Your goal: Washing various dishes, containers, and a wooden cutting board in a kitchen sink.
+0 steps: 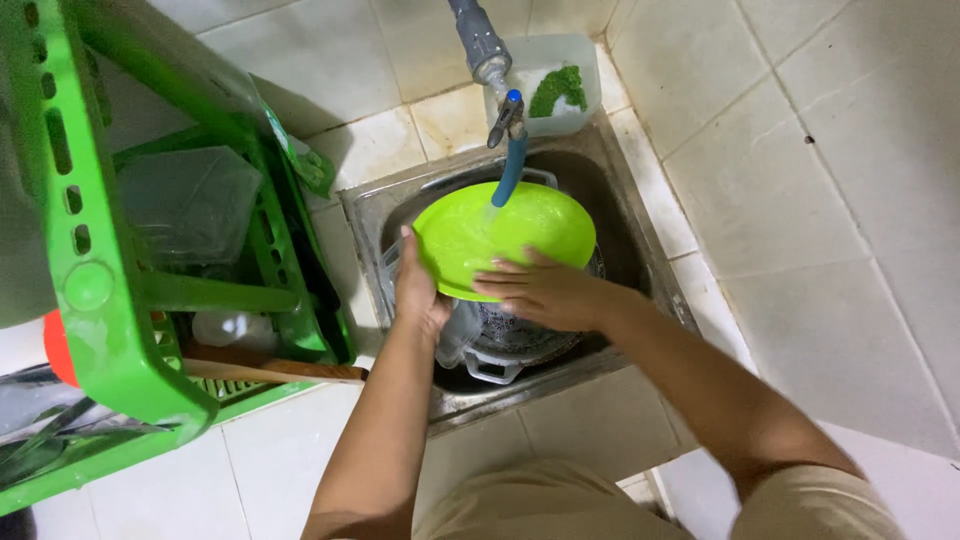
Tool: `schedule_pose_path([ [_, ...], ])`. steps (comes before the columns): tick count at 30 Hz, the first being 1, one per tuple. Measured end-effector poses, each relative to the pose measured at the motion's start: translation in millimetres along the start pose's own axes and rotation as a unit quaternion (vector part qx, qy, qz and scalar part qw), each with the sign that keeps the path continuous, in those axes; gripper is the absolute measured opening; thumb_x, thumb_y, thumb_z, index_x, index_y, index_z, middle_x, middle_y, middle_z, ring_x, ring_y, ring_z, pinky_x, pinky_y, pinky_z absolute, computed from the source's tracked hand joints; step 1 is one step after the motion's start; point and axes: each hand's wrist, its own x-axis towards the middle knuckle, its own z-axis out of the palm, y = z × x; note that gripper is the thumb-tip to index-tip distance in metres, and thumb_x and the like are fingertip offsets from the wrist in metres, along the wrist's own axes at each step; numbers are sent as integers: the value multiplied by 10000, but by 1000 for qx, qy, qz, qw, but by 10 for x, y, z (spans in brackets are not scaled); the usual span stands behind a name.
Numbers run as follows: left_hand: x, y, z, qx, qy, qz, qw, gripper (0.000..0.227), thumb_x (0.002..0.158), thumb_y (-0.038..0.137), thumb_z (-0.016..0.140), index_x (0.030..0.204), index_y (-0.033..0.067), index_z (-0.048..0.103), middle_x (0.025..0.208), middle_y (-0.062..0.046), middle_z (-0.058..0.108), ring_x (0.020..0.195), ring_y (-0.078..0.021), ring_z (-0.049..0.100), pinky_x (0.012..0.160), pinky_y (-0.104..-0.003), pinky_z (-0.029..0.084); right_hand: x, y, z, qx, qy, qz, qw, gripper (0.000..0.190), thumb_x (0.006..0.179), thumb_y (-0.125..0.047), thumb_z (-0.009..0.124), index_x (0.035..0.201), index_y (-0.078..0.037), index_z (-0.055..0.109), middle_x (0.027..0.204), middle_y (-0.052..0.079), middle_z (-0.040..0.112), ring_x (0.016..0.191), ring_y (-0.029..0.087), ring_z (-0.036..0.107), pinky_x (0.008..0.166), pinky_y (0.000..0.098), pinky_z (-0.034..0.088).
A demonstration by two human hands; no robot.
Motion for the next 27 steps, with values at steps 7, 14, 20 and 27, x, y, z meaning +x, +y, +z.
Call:
schedule_pose_path([
  [7, -39, 14, 12, 28, 30, -30, 999, 740, 975, 640, 386, 1414, 64, 542, 1367, -170, 659, 1219, -287, 656, 1008, -430, 535, -310, 627, -247, -136, 22, 214, 967, 593, 1008, -523, 412, 1567, -343, 331, 1692, 10, 98, 1544, 430, -56, 1127, 752, -49],
  [14, -48, -97, 179, 47, 14, -33, 998, 784, 986, 680, 388, 1443, 61, 540, 1384, -176, 657, 1190, -253, 667, 1008, -377, 535, 583, 234, -91, -184, 132, 213, 950, 711, 1033, -569, 395, 1644, -259, 202, 1743, 91, -36, 1579, 378, -78, 1142, 768, -48],
  [20, -190, 26, 345, 28, 7, -66, 997, 799, 973, 737, 272, 1525, 166, 367, 1481, -174, 466, 1331, -298, 503, 1108, -497, 421, 609, -73, 31, -16, 79, 71, 994, 694, 1057, -531, 338, 1657, -227, 168, 1726, 24, 31, 1581, 304, 8, 1224, 636, 2],
  [27, 256, -74, 50, 33, -20, -64, 997, 794, 981, 682, 319, 1436, 61, 515, 1427, -233, 595, 1313, -348, 594, 1100, -495, 478, -293, 54, -176, -113, 17, -2, 994, 727, 891, -262, 639, 1561, -274, 359, 1662, -44, 299, 1537, 235, 274, 1233, 536, 184],
])
